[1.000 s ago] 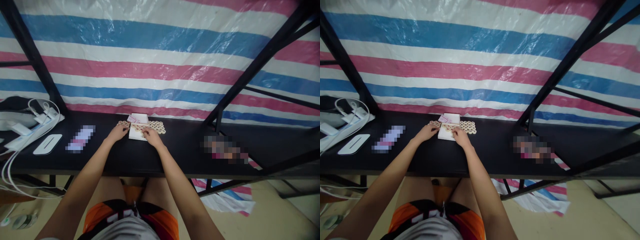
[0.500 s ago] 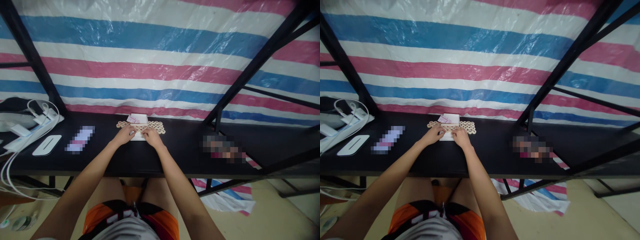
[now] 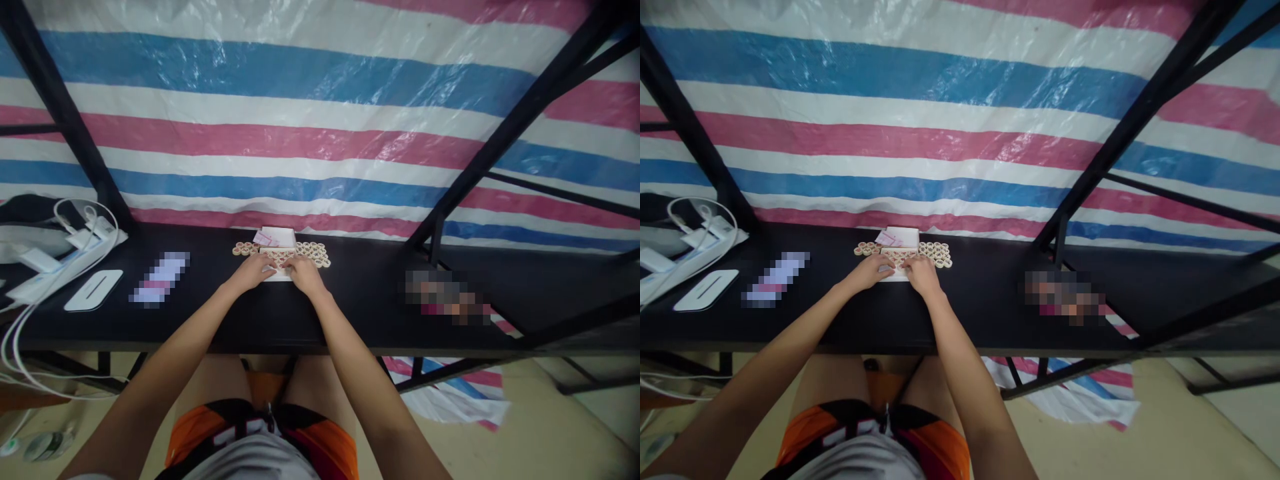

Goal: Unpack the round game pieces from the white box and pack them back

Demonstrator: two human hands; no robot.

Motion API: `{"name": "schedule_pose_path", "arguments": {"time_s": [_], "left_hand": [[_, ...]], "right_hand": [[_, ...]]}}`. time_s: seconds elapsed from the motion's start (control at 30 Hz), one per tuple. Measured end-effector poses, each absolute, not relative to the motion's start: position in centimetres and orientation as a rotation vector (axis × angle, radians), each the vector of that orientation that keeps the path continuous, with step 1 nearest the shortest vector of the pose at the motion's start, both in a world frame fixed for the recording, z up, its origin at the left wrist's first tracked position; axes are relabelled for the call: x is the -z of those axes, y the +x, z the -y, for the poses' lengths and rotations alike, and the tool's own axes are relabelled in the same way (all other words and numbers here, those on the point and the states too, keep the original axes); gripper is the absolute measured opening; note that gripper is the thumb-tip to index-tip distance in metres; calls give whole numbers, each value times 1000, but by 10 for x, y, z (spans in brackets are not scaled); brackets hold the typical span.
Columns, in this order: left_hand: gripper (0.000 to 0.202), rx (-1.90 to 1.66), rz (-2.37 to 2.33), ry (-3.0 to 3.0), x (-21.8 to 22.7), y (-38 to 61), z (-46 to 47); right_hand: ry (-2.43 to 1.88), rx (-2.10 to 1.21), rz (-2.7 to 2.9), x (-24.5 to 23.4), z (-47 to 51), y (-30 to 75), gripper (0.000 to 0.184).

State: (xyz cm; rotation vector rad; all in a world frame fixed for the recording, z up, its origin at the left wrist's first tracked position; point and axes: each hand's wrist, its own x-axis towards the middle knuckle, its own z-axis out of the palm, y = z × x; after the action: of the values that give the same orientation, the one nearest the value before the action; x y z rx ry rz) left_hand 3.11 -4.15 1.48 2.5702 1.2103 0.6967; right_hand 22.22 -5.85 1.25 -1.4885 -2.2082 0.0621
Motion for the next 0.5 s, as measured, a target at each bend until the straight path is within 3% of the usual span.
{"name": "schedule_pose_path", "arguments": {"time_s": [0.5], "left_hand": [[18,-756,-1140,2429,-13,31,38]], "right_hand": [[-1217,-367,2165,4,43,225,47]]}}
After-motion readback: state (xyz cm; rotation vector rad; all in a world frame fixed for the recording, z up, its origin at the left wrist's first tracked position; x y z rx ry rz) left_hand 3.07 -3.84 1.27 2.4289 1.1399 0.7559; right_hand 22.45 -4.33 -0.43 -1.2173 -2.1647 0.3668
